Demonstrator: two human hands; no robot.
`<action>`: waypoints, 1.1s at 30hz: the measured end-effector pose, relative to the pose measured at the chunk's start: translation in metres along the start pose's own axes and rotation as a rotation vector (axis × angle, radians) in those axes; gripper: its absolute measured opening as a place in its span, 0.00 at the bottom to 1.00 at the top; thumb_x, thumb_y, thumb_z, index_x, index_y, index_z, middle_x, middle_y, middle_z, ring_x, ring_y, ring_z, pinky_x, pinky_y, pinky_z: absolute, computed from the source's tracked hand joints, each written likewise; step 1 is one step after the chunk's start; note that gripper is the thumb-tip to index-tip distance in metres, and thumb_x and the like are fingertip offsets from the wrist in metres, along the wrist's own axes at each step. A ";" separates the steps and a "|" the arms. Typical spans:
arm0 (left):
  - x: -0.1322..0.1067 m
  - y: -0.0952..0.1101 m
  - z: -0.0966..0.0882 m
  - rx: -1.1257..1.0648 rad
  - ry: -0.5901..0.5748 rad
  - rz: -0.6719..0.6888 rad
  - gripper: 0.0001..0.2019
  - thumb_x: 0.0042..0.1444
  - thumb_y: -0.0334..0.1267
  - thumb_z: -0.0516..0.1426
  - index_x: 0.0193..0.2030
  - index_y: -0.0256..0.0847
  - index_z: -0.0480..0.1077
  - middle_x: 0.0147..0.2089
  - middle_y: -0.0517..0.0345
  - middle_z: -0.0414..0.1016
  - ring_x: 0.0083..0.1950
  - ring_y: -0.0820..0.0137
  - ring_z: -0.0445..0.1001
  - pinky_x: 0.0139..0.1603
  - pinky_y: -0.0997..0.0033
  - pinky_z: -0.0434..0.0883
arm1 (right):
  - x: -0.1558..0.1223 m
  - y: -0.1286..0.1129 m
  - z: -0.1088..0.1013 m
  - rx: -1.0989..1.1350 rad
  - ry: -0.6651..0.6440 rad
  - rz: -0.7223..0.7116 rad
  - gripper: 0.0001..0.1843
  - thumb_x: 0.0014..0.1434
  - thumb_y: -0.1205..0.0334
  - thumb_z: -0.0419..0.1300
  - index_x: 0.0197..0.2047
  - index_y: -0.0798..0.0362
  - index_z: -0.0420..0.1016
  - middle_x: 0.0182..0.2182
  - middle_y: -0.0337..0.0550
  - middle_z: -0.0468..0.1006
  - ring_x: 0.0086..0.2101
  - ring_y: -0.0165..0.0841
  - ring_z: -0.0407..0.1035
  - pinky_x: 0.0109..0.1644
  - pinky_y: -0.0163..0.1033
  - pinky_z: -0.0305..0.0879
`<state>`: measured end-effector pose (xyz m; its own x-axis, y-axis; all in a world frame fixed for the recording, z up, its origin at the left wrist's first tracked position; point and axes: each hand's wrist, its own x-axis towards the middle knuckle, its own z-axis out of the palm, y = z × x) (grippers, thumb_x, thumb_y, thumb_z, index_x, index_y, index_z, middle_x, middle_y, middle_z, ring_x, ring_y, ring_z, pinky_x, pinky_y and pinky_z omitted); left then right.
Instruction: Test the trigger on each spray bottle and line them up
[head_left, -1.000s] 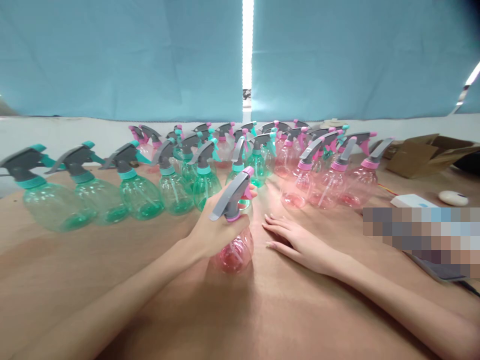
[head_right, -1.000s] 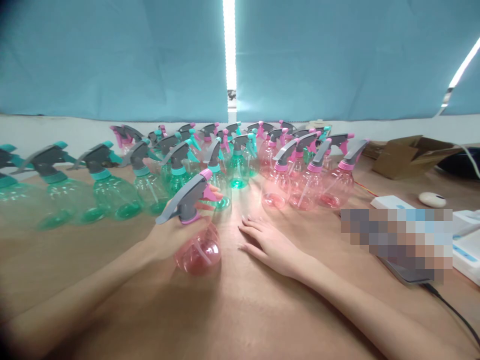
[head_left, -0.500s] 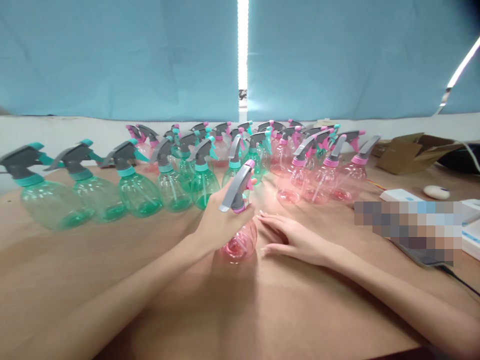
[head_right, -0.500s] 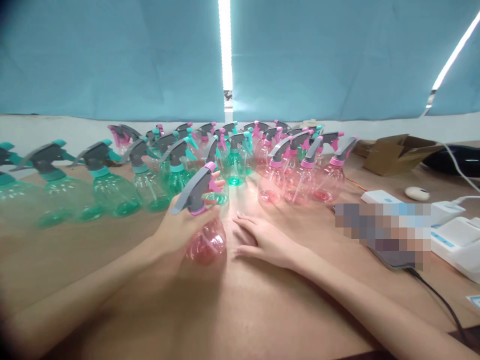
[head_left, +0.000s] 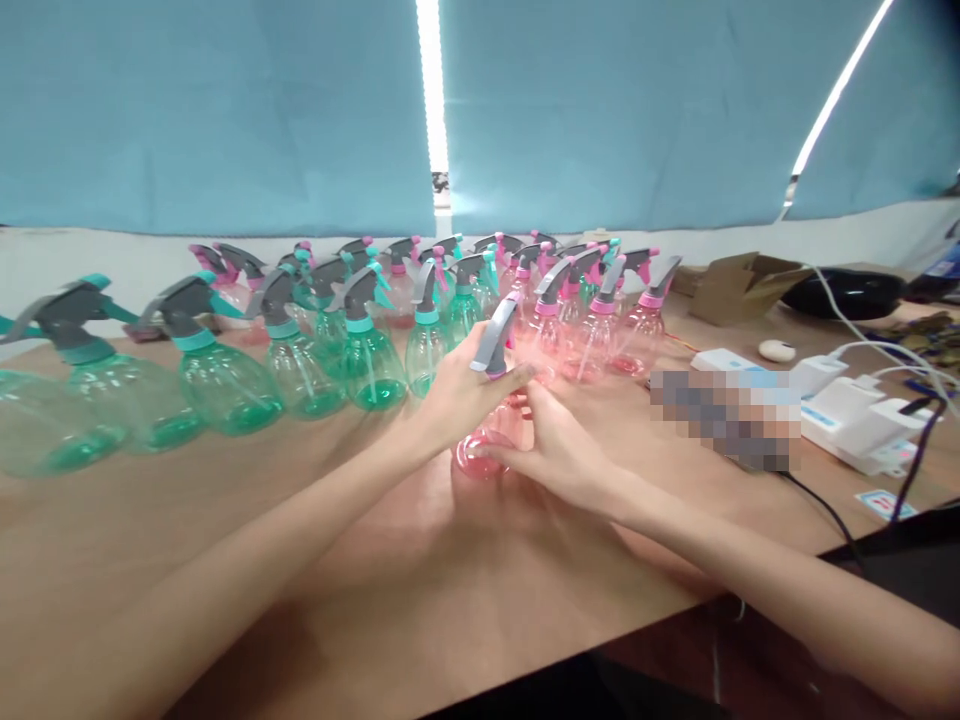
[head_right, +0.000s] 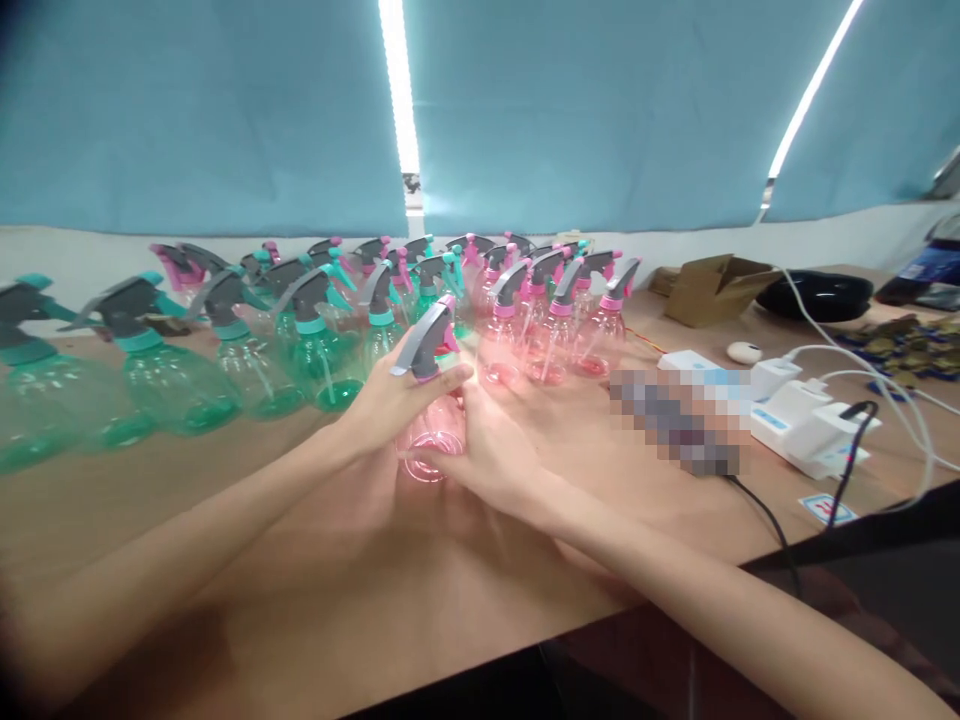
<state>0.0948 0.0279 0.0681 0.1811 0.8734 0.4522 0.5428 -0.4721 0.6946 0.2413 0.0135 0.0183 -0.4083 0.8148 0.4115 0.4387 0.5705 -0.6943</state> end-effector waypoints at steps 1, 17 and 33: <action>0.002 0.000 -0.001 -0.001 -0.012 -0.007 0.18 0.54 0.48 0.61 0.48 0.44 0.65 0.50 0.56 0.71 0.41 0.68 0.71 0.44 0.66 0.70 | 0.001 -0.002 0.000 -0.009 -0.002 0.022 0.36 0.52 0.51 0.65 0.60 0.52 0.58 0.52 0.54 0.72 0.50 0.49 0.69 0.50 0.56 0.68; -0.075 -0.061 -0.022 0.401 -0.143 0.055 0.15 0.62 0.39 0.52 0.55 0.41 0.62 0.54 0.49 0.68 0.56 0.60 0.67 0.57 0.54 0.67 | 0.052 0.039 -0.021 -0.253 0.023 -0.115 0.38 0.52 0.53 0.64 0.62 0.55 0.56 0.56 0.58 0.67 0.56 0.48 0.62 0.56 0.52 0.61; -0.077 -0.059 -0.018 0.545 -0.312 0.099 0.12 0.64 0.34 0.48 0.48 0.37 0.69 0.50 0.47 0.72 0.51 0.61 0.71 0.51 0.58 0.70 | 0.090 0.015 -0.007 -0.644 -0.005 0.147 0.24 0.53 0.55 0.64 0.49 0.57 0.64 0.44 0.55 0.73 0.44 0.47 0.70 0.38 0.44 0.63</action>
<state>0.0337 -0.0134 0.0025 0.4378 0.8613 0.2579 0.8359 -0.4956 0.2359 0.2165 0.0960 0.0494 -0.3107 0.8891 0.3361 0.8806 0.4023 -0.2503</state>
